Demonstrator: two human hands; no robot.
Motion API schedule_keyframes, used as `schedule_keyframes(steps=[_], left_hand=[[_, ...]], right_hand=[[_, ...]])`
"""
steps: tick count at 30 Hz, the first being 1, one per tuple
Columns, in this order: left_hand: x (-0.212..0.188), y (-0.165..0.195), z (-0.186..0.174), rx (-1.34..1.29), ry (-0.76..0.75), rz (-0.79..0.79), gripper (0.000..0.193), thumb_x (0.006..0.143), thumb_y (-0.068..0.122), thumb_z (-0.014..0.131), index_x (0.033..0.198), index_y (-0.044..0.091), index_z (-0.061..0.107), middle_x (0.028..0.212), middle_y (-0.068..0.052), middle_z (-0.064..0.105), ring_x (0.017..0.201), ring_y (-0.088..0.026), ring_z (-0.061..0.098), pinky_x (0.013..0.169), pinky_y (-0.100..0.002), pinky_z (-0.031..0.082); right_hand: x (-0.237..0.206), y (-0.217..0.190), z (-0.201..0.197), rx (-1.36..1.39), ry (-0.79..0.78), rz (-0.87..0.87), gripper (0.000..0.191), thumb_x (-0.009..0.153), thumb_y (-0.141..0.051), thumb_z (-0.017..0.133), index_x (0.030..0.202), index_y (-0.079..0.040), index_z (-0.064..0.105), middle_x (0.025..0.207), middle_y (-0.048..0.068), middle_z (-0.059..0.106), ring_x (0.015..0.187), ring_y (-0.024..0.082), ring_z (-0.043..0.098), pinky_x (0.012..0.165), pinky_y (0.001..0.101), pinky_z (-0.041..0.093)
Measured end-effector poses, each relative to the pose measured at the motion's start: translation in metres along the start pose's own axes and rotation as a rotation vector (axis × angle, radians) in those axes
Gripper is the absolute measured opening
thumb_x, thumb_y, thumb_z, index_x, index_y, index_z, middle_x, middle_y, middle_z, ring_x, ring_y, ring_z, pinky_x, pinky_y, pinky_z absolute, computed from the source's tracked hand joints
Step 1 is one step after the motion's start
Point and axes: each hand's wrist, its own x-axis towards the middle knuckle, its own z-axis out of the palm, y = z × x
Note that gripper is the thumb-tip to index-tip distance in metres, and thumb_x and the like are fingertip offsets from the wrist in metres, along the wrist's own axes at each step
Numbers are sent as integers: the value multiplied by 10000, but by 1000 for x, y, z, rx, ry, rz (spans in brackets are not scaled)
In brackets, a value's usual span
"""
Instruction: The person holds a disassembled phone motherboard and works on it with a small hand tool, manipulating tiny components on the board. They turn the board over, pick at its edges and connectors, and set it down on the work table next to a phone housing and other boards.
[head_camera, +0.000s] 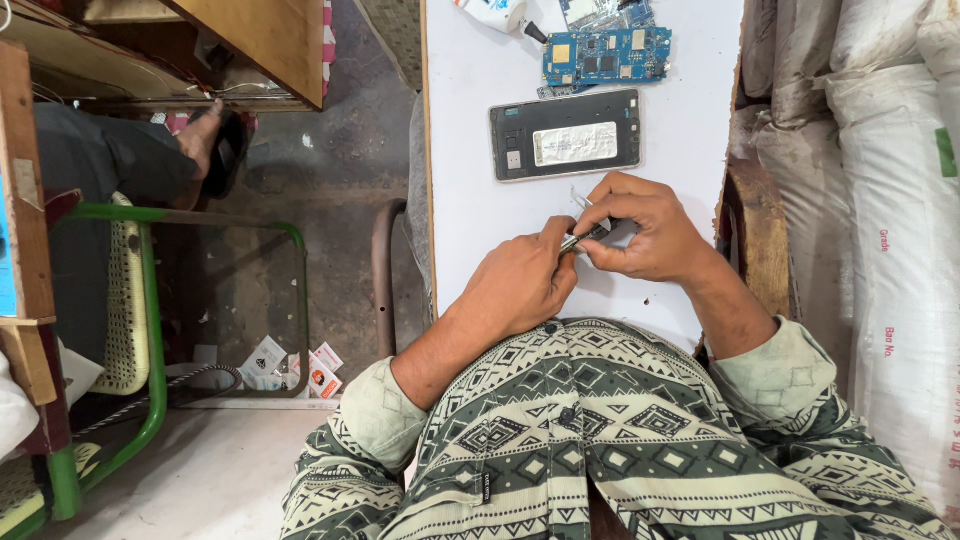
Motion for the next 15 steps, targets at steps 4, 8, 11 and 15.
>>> schedule_keyframes(steps=[4,8,11,15], left_hand=[[1,-1,1,5,-1,-2,229,957,157,551,1096,-13,487,684,-207,666,617,-428,663,566,-547,509],[1,0,1,-7,-42,-44,210,963,150,532,1080,-14,476,655,-199,657,579,-409,665,534,-532,510],[1,0,1,0,-29,-32,203,962,146,536,1069,-17,477,646,-201,653,578,-413,659,534,-532,506],[2,-1,1,-1,-19,-24,204,966,145,538,1072,-18,477,641,-205,649,584,-415,660,540,-533,508]], right_hand=[[1,0,-1,22,-11,32,212,764,-64,832,962,-76,759,938,30,667,847,134,645,737,260,524],[3,-2,-1,33,-10,46,202,767,-77,831,954,-72,755,936,27,668,841,127,645,731,260,528],[4,-4,0,21,2,39,189,771,-78,825,942,-67,746,936,25,666,844,128,646,737,263,531],[5,-7,3,-9,20,46,186,760,-77,821,921,-59,731,931,27,659,836,128,646,737,265,532]])
